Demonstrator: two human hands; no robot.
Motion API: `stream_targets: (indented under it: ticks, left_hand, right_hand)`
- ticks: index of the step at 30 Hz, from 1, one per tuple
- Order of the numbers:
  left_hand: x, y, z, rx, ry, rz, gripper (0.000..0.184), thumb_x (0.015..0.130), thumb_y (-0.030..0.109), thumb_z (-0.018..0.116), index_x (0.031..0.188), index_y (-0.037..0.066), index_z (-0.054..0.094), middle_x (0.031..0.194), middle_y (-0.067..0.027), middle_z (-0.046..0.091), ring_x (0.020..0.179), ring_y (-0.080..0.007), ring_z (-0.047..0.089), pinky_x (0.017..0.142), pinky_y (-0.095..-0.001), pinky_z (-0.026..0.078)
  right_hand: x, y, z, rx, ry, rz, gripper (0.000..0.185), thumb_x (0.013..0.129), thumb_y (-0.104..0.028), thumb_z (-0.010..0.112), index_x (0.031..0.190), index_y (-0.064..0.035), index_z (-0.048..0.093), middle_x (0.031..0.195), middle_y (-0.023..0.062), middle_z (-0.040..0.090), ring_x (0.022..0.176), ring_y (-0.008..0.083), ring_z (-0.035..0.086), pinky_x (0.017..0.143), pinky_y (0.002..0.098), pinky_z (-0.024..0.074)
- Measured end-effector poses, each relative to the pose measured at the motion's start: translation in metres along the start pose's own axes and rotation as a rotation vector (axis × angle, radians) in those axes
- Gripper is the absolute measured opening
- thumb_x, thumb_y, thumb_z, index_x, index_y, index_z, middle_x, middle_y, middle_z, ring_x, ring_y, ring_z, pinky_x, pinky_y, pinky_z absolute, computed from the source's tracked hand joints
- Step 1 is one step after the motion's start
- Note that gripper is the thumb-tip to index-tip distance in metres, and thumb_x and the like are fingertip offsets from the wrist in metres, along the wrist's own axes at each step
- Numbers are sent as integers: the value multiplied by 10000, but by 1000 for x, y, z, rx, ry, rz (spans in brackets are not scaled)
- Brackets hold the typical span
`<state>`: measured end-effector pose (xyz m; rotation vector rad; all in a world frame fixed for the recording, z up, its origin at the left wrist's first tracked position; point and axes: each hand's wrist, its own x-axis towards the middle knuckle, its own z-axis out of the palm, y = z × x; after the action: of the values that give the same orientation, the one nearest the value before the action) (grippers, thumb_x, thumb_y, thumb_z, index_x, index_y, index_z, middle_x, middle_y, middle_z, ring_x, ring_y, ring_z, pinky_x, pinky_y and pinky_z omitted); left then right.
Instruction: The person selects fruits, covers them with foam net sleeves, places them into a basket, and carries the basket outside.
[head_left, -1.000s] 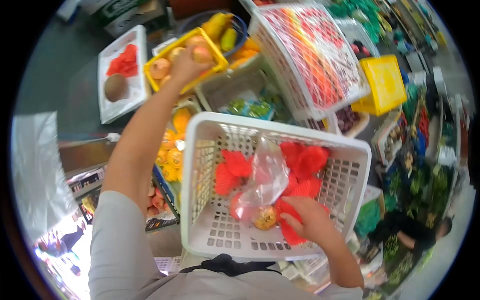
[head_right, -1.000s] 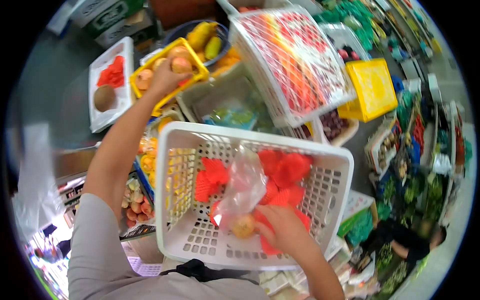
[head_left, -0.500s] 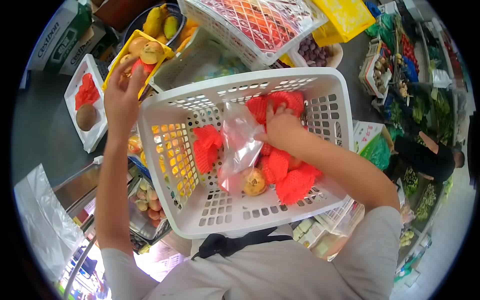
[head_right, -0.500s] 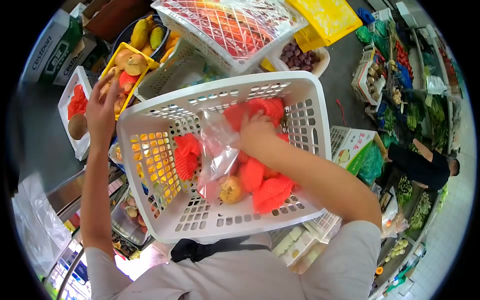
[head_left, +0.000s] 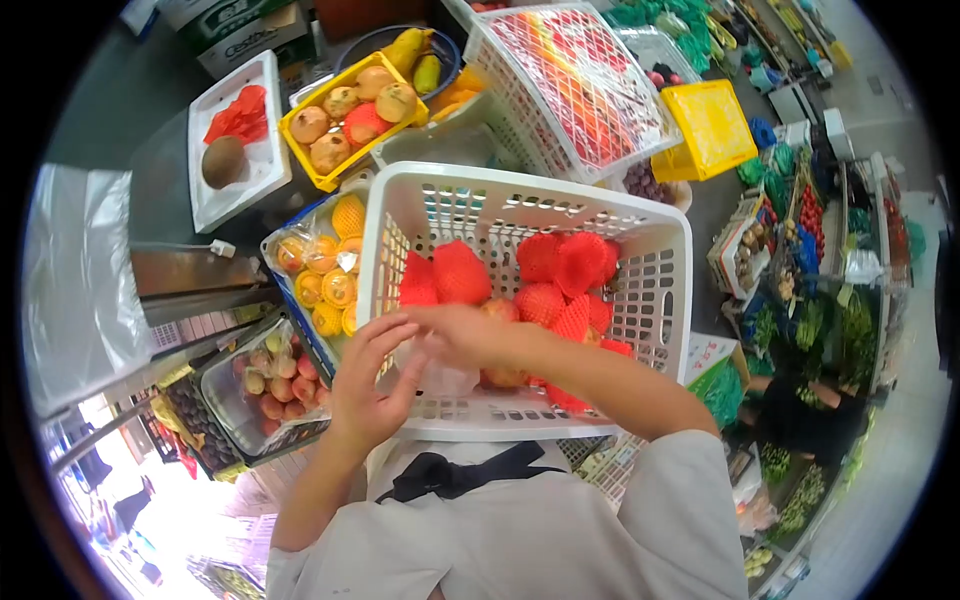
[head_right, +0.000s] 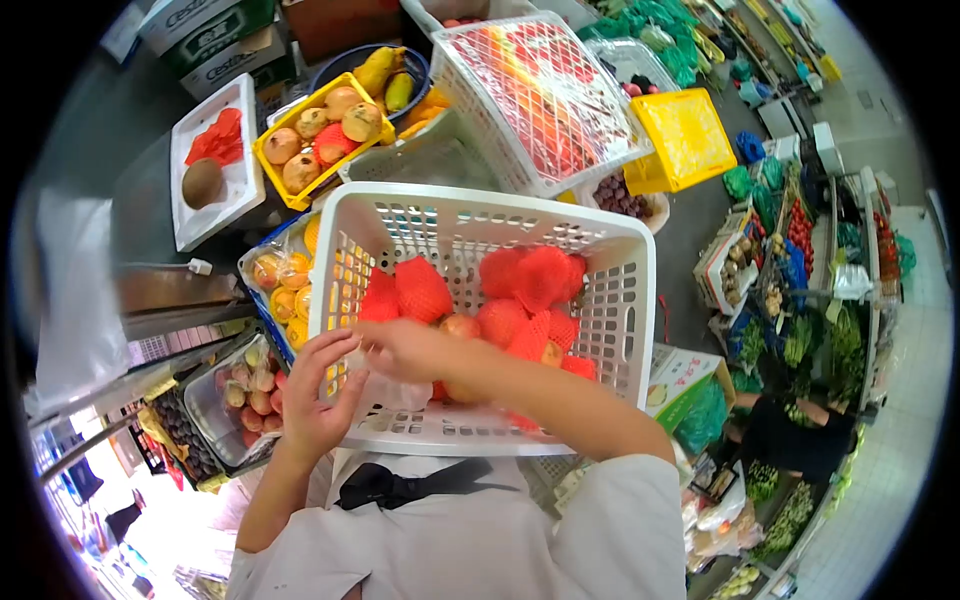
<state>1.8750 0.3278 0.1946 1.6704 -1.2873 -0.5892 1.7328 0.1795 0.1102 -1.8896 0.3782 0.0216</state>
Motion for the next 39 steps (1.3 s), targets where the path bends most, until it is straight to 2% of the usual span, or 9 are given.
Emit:
stream_targets:
  ticks: [4,7,15,20,23,26,31,35,39]
  left_hand:
    - [-7,-7,9,12,111,69,348,847,52,782,1183,47,691,1188,-155,686,1086,-349,667,938,-401,524]
    - [-8,-9,11,30,144,38,310,847,60,778,1148,54,702,1122,-151,702,1039,-345,677,918,-400,527]
    - [-8,-14,12,75,111,93,260,859,74,766,1108,41,697,1106,-142,707,1010,-339,680,889,-413,527]
    - [-9,-15,14,44,141,35,247,865,77,762,1099,37,693,1088,-136,713,1003,-338,681,878,-419,533]
    - [-11,-22,16,80,118,60,315,853,125,788,1143,51,688,1111,-141,710,1013,-343,680,897,-431,529]
    - [-5,-13,13,126,72,67,377,838,175,808,1176,60,687,1146,-151,704,1055,-351,667,936,-441,516]
    - [37,23,8,-301,-329,-90,1024,784,415,902,1581,103,340,1502,-210,451,1430,-375,419,1132,-497,420]
    - [68,12,15,-824,-325,-305,1003,716,242,959,1527,102,385,1476,-150,483,1355,-292,531,1123,-443,467]
    - [113,-27,-20,-611,-67,-220,904,774,119,900,1513,71,381,1445,-135,525,1297,-253,582,1098,-406,497]
  right_hand:
    - [1,49,-84,-610,209,225,361,874,-176,667,1207,-39,681,1229,206,683,1160,379,650,1003,441,526]
    - [-39,128,-112,-1126,-61,455,636,758,-214,792,1347,-87,589,1395,149,580,1301,354,563,1056,522,498]
    - [-54,156,-108,-1438,-59,186,443,954,-207,532,1391,-139,561,1349,115,593,1351,316,492,1143,526,370]
    - [-68,155,-126,-1565,-40,-91,489,870,-201,640,1324,-46,544,1361,152,572,1317,341,518,1149,477,377]
    - [-65,97,-136,-1240,-98,188,812,594,-209,849,1299,-30,489,1248,214,613,1183,359,604,1060,451,442]
    - [-62,19,-139,-744,25,364,956,601,-234,879,1422,-11,443,1333,245,586,1188,411,613,1075,501,471]
    - [-68,-79,-113,-65,101,172,1053,660,-240,932,1523,-17,372,1388,214,576,1293,314,586,1048,444,514]
    - [-74,-73,-89,337,285,9,1050,772,-158,908,1605,-47,279,1552,172,427,1323,262,557,1050,422,519]
    - [-94,-34,-100,179,342,162,883,850,-227,850,1570,-50,372,1507,197,496,1306,321,573,1060,423,498]
